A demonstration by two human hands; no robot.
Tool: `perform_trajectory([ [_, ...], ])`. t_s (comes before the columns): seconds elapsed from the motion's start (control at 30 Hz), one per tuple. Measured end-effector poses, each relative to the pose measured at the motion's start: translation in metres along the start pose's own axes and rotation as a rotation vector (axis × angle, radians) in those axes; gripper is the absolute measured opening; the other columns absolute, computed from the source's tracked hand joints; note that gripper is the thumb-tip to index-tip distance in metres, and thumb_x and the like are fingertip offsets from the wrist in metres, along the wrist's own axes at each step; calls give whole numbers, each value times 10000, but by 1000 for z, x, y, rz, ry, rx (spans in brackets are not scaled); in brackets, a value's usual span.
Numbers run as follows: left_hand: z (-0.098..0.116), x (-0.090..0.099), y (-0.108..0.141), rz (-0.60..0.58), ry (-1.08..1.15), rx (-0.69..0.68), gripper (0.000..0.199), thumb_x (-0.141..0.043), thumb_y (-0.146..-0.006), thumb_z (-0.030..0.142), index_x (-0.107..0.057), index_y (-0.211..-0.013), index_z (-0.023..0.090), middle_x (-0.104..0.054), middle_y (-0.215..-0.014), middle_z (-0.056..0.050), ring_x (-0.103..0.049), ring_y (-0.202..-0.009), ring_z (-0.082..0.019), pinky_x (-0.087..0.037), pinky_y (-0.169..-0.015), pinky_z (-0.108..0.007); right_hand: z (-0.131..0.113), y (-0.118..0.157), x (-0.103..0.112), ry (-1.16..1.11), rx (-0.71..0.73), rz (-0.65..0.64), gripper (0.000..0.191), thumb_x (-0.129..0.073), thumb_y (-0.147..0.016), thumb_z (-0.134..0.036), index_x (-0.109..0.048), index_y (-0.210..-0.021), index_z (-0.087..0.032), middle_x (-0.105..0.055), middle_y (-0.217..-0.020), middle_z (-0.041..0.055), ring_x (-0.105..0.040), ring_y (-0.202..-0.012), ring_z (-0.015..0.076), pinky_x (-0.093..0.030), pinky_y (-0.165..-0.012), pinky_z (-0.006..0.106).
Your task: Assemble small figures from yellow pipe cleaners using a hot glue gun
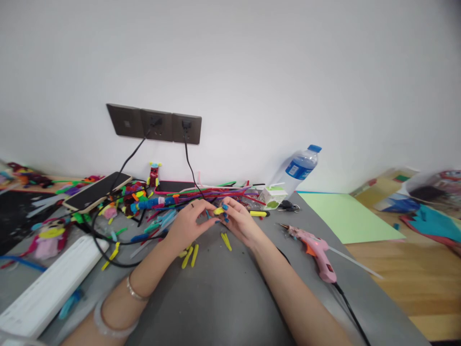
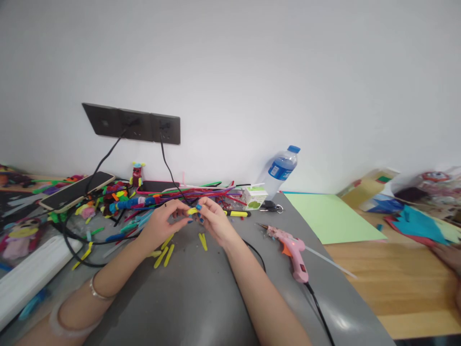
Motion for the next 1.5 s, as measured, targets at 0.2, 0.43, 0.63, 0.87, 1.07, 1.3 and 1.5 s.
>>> perform_trajectory([
  [0.2, -1, -2, -1, -22, 28, 75, 97, -642, -871, 215, -630, -967, 203, -680, -847, -2, -619, -730, -144, -494, -681, -251, -4, -1, 0, 42, 88, -2, 387, -890, -645, -388, -564, -758, -214, -525, -659, -56, -394, -555, 93, -334, -547, 218],
  [0.43, 3, 1, -4, -1, 41, 118, 71, -590, -847, 146, -616, -886, 199, -678, -788, 11, -602, -679, -133, -467, -634, -239, -6, 0, -1, 71, 87, 27, 385, -864, -673, -427, -556, -766, -215, -493, -647, -56, -393, -555, 99, -337, -548, 229],
  [0.63, -1, 3, -4, 47, 81, 147, 114, -564, -825, 123, -623, -896, 190, -661, -770, 17, -591, -668, -123, -448, -623, -226, -4, 1, -3, 56, 64, -13, 346, -844, -711, -417, -582, -806, -212, -523, -648, -56, -425, -556, 87, -346, -554, 209],
  [0.87, -5, 9, -4, 104, 107, 192, 79, -550, -858, 175, -622, -889, 186, -641, -728, 20, -586, -652, -122, -450, -610, -227, -4, 1, -3, 132, 102, -20, 351, -861, -683, -405, -630, -863, -211, -571, -697, -36, -472, -597, 104, -360, -564, 217],
  [1.07, -7, 6, -5, 81, 170, 231, 77, -545, -833, 166, -597, -887, 187, -648, -757, 10, -603, -677, -124, -467, -594, -215, -10, 1, 1, 310, 186, 35, 313, -817, -730, -447, -631, -791, -202, -583, -646, -24, -470, -579, 116, -371, -560, 233],
  [1.3, -7, 5, -6, 100, 203, 214, 200, -532, -812, 128, -642, -972, 177, -703, -868, -24, -642, -740, -129, -512, -653, -225, -11, 1, 0, 342, 183, 37, 312, -810, -739, -452, -639, -798, -198, -616, -674, -13, -490, -587, 119, -381, -569, 243],
  [1.5, -10, 5, -5, 107, 207, 200, 181, -553, -837, 153, -691, -952, 171, -750, -868, -35, -674, -735, -147, -533, -663, -246, -8, 0, 4, 318, 154, 36, 318, -824, -726, -444, -639, -787, -192, -642, -671, -9, -523, -601, 118, -383, -585, 237],
])
Point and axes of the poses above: each hand's wrist, its own y-axis away from the middle knuckle, its own x-axis out of the back of the hand, z = x × y, the point moved 7 cm from there along -y, towards the middle knuckle
